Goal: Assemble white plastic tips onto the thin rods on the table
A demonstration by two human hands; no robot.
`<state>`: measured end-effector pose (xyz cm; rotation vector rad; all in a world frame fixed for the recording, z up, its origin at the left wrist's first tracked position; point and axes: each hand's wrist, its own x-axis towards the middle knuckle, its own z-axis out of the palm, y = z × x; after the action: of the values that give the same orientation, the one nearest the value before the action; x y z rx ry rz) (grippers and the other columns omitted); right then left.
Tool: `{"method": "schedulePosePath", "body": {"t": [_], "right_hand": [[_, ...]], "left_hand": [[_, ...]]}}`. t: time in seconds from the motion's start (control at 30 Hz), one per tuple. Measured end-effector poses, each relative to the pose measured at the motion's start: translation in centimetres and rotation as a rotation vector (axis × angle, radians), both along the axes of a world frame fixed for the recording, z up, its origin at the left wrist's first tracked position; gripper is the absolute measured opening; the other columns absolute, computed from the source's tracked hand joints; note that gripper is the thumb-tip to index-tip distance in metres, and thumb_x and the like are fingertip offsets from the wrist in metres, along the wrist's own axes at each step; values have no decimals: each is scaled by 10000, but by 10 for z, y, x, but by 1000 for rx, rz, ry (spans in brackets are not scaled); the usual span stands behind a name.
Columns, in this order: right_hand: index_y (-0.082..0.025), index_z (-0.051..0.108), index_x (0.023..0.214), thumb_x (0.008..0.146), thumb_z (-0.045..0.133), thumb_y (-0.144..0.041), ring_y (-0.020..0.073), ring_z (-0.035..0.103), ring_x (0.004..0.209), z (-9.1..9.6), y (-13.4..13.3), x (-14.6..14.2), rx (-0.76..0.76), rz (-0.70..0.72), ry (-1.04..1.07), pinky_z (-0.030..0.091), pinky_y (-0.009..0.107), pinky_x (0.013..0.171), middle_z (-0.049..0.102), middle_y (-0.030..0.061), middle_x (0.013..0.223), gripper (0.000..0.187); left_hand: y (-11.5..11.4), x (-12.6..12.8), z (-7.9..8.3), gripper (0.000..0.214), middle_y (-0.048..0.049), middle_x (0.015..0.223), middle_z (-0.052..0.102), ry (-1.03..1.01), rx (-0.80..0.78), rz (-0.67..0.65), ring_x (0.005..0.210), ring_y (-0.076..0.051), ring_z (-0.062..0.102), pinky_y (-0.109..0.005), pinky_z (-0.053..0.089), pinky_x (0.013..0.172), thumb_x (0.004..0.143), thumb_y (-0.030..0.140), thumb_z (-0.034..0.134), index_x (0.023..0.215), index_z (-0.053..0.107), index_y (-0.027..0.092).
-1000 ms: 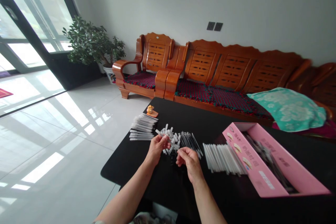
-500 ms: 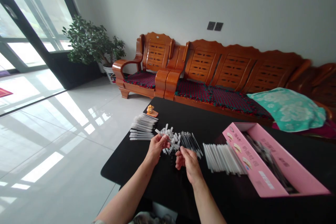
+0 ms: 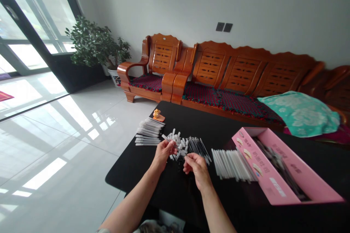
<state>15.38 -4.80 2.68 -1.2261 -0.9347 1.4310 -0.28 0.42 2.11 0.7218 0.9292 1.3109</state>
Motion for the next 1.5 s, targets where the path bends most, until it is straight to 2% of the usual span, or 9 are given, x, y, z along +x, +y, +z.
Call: {"method": "schedulePosePath", "body": {"t": [0.17, 0.4, 0.53, 0.67, 0.73, 0.97, 1.2, 1.37, 1.5], "right_hand": [[-128, 625, 766, 762, 652, -637, 121, 550, 378, 0, 1, -2, -31, 47, 1, 376, 193, 346, 603, 7, 496, 509], [-149, 621, 753, 696, 755, -482, 104, 545, 415, -6, 0, 7, 23, -33, -109, 386, 183, 383, 613, -10, 523, 363], [-175, 654, 715, 691, 726, -481, 118, 508, 380, -17, 2, 15, 37, -108, -346, 337, 206, 360, 590, -7, 481, 315], [-235, 660, 603, 688, 711, -410, 138, 493, 422, -25, 3, 15, 191, -158, -640, 369, 257, 445, 568, 1, 473, 201], [-249, 684, 640, 706, 696, -420, 152, 504, 451, -25, 3, 12, 225, -175, -709, 379, 270, 480, 580, 8, 502, 184], [-202, 715, 881, 852, 553, -587, 169, 532, 499, -8, -1, 1, 311, -106, -556, 415, 266, 517, 572, 14, 516, 419], [-196, 694, 784, 843, 571, -575, 127, 485, 432, -5, -7, 15, 288, -41, -530, 372, 238, 429, 567, 2, 530, 402], [-198, 681, 807, 812, 569, -581, 153, 507, 433, -24, -10, 54, 219, -234, -632, 388, 263, 446, 589, 11, 544, 399], [-205, 669, 764, 815, 505, -524, 218, 589, 546, -38, -7, 72, 217, -437, -857, 418, 308, 571, 636, 56, 559, 362]], "left_hand": [[0, 0, 0, 444, -12, 621, 630, 8, 6, 2, 528, -122, 596, -250, 506, 556, 635, 493, 822, 787, 656, 110], [6, -10, 2, 450, -2, 589, 612, -8, -26, 112, 529, -120, 588, -243, 500, 555, 603, 502, 829, 749, 650, 116], [12, -19, 5, 455, 12, 586, 596, -34, -27, 172, 534, -110, 577, -232, 492, 554, 567, 494, 845, 729, 650, 115], [11, -19, 5, 453, 14, 589, 599, -48, -34, 160, 545, -108, 585, -227, 496, 566, 572, 484, 847, 741, 653, 112], [9, -18, 4, 443, 12, 596, 603, -47, -26, 149, 542, -108, 586, -226, 494, 559, 586, 481, 842, 747, 653, 114], [3, -9, -3, 444, 3, 589, 614, -5, -24, 83, 533, -123, 601, -249, 513, 572, 616, 501, 824, 764, 655, 118], [9, -17, -4, 431, -2, 593, 619, -9, -11, 100, 532, -122, 601, -251, 517, 569, 625, 484, 821, 776, 665, 111], [25, -49, 3, 417, -9, 662, 645, -64, -1, 373, 580, -110, 616, -234, 525, 599, 604, 435, 834, 794, 663, 105], [22, -49, 6, 406, -21, 693, 659, -83, -1, 346, 599, -115, 625, -248, 535, 624, 618, 417, 829, 819, 674, 100]]}}
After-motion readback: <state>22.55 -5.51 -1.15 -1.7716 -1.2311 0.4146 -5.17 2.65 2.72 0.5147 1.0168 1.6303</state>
